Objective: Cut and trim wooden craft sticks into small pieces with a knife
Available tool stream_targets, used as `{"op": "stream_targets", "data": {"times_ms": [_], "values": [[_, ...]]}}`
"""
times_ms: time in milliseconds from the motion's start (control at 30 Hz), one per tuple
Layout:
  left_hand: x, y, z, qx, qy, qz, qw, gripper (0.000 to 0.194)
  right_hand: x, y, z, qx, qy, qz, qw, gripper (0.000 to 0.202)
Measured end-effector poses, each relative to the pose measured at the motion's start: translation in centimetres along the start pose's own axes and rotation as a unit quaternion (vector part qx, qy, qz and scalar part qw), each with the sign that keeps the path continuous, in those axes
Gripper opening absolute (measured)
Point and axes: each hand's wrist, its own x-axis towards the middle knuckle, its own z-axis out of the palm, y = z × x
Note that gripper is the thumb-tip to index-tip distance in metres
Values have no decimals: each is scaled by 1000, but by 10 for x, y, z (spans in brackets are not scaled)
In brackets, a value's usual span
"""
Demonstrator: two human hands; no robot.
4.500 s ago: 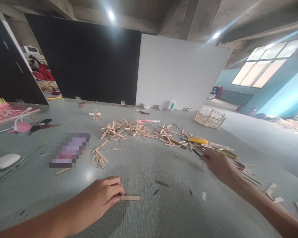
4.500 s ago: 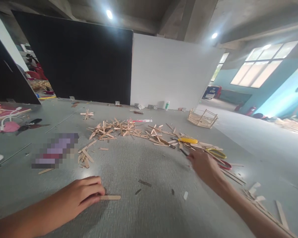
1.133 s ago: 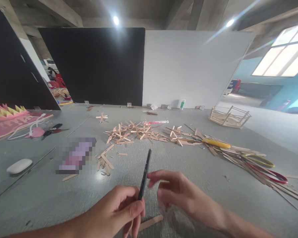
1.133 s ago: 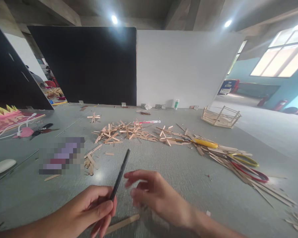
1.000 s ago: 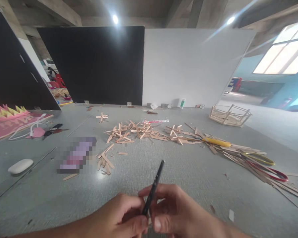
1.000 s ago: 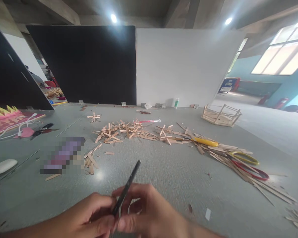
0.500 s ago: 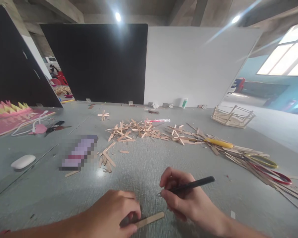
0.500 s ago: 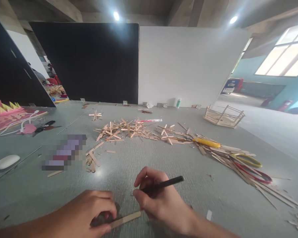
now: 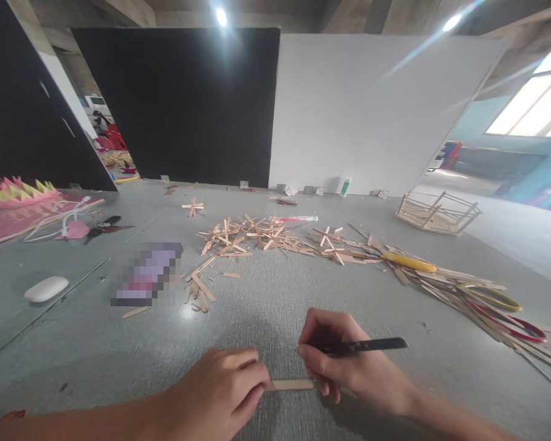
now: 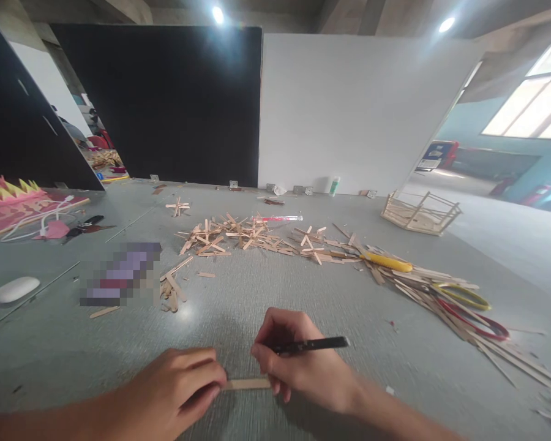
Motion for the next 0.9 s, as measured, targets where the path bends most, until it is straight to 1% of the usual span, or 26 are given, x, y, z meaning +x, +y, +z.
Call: {"op": "stream_targets", "data": {"times_ms": [167, 267, 433, 500, 600, 733, 900], "values": [[4, 0, 3, -7, 29, 5, 1000, 17, 0, 1, 1, -89, 7, 7, 996, 29], [5, 0, 6, 11, 49, 17, 999, 18, -2, 1, 5, -124, 8, 19, 992, 32], [5, 0, 10, 6, 78, 34, 996, 20, -4, 4, 12, -102, -17, 62, 993, 29], [6, 0, 11, -4, 92, 35, 995, 22, -3, 7, 16, -105, -19, 76, 991, 33], [7, 0, 12, -7, 100, 36, 994, 23, -1, 11, 20, -127, -5, 69, 989, 39], [6, 1, 14, -13, 101, 34, 994, 23, 1, 15, 23, -153, 9, 33, 988, 42], [5, 0, 17, -9, 108, 34, 994, 26, 1, 16, 25, -162, 1, 12, 987, 42]]}}
